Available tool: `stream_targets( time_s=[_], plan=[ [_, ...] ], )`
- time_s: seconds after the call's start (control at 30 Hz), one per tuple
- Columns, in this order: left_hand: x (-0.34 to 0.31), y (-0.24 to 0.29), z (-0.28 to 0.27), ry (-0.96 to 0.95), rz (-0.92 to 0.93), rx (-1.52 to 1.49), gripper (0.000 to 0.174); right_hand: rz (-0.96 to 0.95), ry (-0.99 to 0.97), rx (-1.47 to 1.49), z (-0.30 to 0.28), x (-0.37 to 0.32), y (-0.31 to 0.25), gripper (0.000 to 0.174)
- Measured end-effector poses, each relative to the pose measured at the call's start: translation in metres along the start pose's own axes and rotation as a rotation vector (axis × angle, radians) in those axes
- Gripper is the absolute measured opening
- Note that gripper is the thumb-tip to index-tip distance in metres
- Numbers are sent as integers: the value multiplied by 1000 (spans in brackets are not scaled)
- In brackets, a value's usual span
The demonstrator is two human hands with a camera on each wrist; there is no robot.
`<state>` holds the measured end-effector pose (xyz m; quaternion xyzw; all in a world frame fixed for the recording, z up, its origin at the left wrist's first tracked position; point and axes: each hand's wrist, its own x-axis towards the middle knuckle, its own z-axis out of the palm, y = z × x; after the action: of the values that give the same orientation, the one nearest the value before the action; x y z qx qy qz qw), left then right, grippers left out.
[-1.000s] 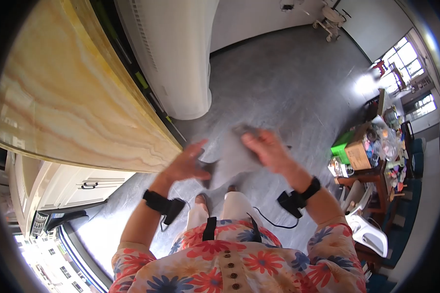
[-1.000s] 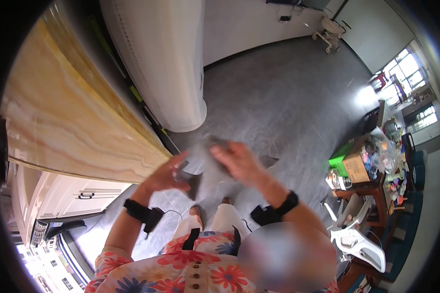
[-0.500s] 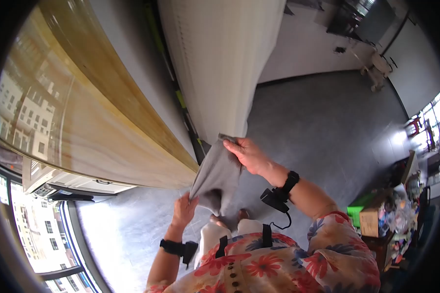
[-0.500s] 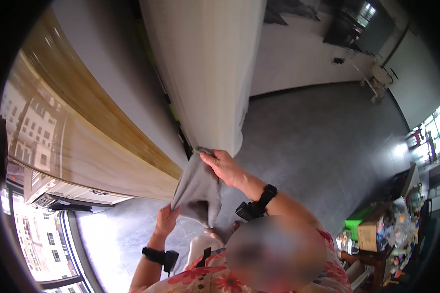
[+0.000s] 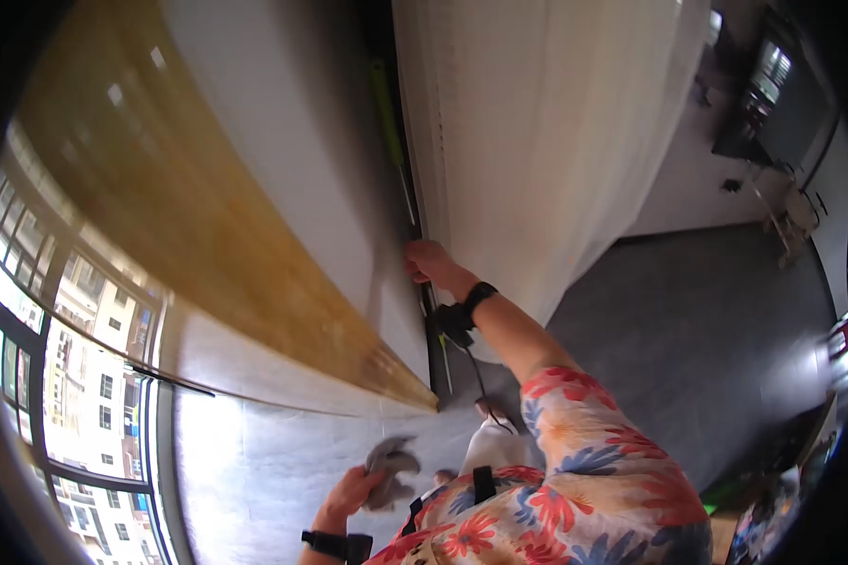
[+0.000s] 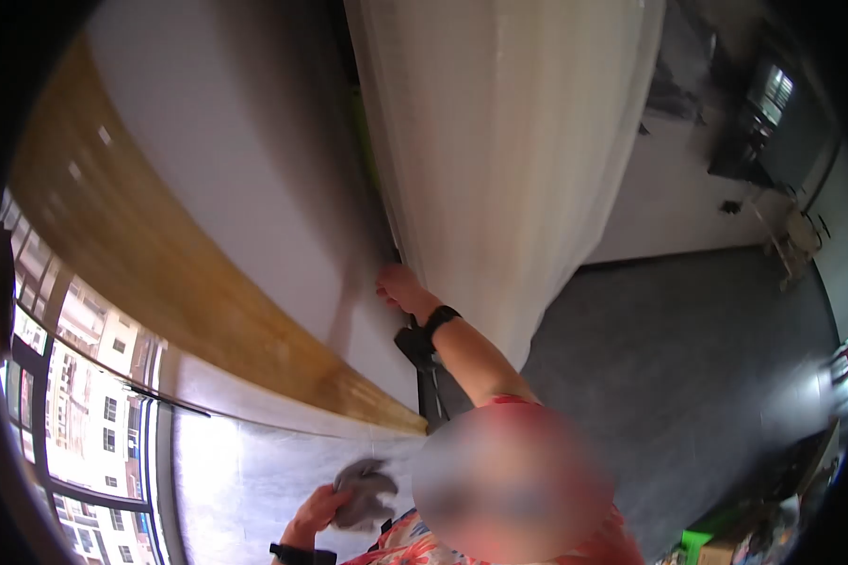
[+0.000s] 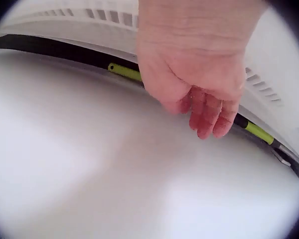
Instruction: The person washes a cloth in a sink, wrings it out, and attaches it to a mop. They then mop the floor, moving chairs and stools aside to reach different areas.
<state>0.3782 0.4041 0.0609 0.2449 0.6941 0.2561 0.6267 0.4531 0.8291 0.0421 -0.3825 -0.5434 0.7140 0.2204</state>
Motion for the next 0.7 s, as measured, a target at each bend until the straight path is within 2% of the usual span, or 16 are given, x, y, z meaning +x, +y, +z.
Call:
stream_targets(
  time_s=[0.03,0.07,0.13,0.17,0.23,0.3,0.37,0.4,0.47,0.5,0.53,0.6,0.63,0.7],
  plan=[
    [-11,12,5,61,-40,27,34,-23,82,34,-2,30,-6,26],
    [-15,21,10,126,-75,51,33,-46,59,23,-28,82,28,26],
    [1,-35,3,172,-98,-189,33,-701,101,-511,-31,213,64,22],
    [0,-46,3,201,-88,-205,33,-723,73,-504,-24,218,43,22],
    [-17,-65,7,310,-92,-110,28,-535,279,-362,-18,205,-6,17],
    [-41,-80,21,424,-117,-26,24,-851,750,-1682,-29,285,42,19],
    [-52,-85,36,538,-165,56,22,-637,431,-1846,-28,329,36,28],
    [-51,-86,39,564,-177,38,22,-667,408,-1834,-38,340,35,28],
    [-42,-85,49,611,-189,-9,22,-538,303,-1848,-71,352,28,23],
    [-36,-87,55,632,-193,-34,23,-474,251,-1857,-71,352,21,25],
    [-31,-88,59,651,-197,-60,23,-500,235,-1858,-60,332,1,25],
    [-22,-91,66,681,-206,-102,23,-316,479,-238,-42,271,-46,36],
    [-18,-90,66,690,-210,-115,23,-316,469,-237,-41,286,-42,36],
    [-8,-86,62,704,-211,-135,24,-324,575,-317,-45,315,-41,45]
  ],
)
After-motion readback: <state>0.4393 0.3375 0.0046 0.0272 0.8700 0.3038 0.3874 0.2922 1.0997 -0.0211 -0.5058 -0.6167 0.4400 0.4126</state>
